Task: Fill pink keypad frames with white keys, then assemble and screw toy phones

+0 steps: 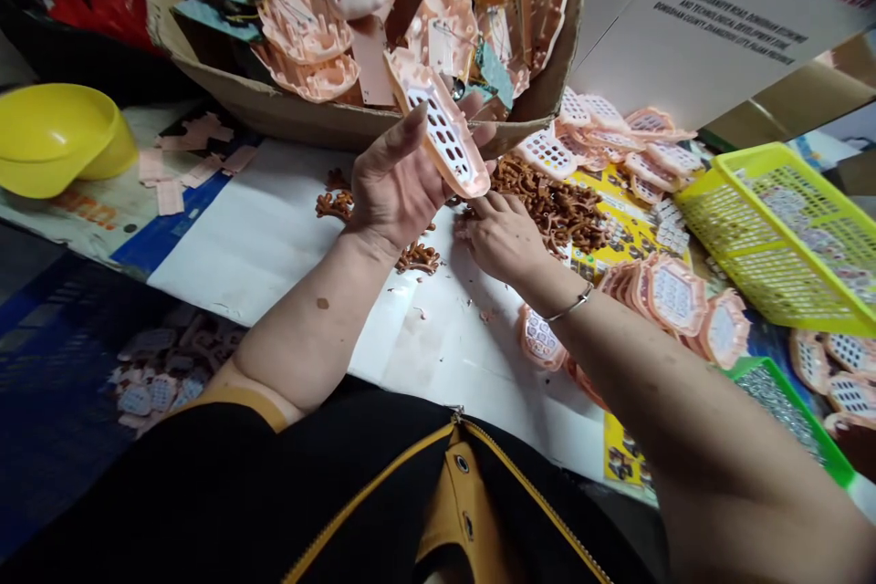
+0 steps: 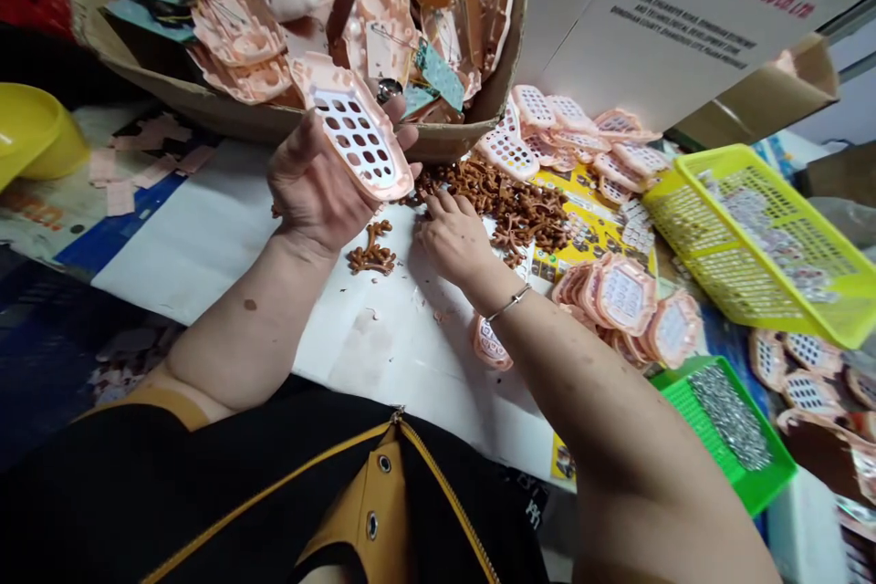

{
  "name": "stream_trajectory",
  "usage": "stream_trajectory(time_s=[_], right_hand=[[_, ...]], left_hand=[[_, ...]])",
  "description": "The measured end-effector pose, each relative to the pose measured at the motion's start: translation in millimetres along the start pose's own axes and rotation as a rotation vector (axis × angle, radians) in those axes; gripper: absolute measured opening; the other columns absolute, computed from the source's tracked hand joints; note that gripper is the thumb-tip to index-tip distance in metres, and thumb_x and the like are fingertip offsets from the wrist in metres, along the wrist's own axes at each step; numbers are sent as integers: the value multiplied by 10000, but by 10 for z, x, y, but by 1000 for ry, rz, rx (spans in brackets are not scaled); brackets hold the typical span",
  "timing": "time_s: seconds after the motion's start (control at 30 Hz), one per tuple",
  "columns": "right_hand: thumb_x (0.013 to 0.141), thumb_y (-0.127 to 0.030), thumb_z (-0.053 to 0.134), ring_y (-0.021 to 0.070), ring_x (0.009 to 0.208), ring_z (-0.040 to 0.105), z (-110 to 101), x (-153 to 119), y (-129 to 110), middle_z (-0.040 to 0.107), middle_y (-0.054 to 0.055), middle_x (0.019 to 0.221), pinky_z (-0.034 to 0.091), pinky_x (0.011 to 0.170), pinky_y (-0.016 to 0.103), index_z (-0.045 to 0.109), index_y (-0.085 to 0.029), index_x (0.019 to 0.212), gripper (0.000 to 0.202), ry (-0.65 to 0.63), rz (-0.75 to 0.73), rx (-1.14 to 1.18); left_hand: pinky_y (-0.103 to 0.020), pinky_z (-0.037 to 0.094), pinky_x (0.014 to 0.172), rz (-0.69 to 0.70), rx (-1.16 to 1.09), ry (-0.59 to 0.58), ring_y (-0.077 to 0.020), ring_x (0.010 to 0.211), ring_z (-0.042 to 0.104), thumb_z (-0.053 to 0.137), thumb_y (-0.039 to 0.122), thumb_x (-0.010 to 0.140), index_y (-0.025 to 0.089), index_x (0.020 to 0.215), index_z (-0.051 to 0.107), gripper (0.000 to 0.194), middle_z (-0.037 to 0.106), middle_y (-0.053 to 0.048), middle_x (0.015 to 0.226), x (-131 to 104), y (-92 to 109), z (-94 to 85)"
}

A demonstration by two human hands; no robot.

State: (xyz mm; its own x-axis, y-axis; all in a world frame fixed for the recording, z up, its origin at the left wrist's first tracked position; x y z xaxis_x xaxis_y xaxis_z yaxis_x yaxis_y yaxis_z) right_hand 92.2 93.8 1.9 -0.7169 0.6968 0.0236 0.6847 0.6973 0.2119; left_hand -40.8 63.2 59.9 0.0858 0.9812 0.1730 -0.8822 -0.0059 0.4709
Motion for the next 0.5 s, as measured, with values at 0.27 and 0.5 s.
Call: stream_trajectory(time_s=[0.27,0.5], right_hand=[[958,-254,433,297,946,607,-162,-140,277,732,167,1041,420,843,417,771,-140,976,357,76,202,149],[959,-240,425,326,1269,501,-77,-109,51,670,181,1268,356,1039,462,776,-149,998,365,30,30,73]], left_hand=[[-562,492,1089,-30,33,14,-267,1414,514,199,292,1039,257,1481,435,502,703,-41,1243,35,-54,-43],[-497,512,1090,-23,56,-2,-275,1390,541,341,282,995,261,1446,466,469,701,-51,1275,38,-86,-54]])
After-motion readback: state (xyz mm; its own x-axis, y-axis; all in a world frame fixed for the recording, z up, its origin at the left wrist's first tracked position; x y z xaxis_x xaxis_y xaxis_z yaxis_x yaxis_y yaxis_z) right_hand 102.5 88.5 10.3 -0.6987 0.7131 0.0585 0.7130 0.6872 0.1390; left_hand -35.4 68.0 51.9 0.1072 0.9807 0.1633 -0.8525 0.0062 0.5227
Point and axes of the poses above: each hand's wrist, its own x-axis towards the middle knuckle, its own z-axis out of the palm, y = z × x, the point moved 5 cm from there along x, towards the middle knuckle
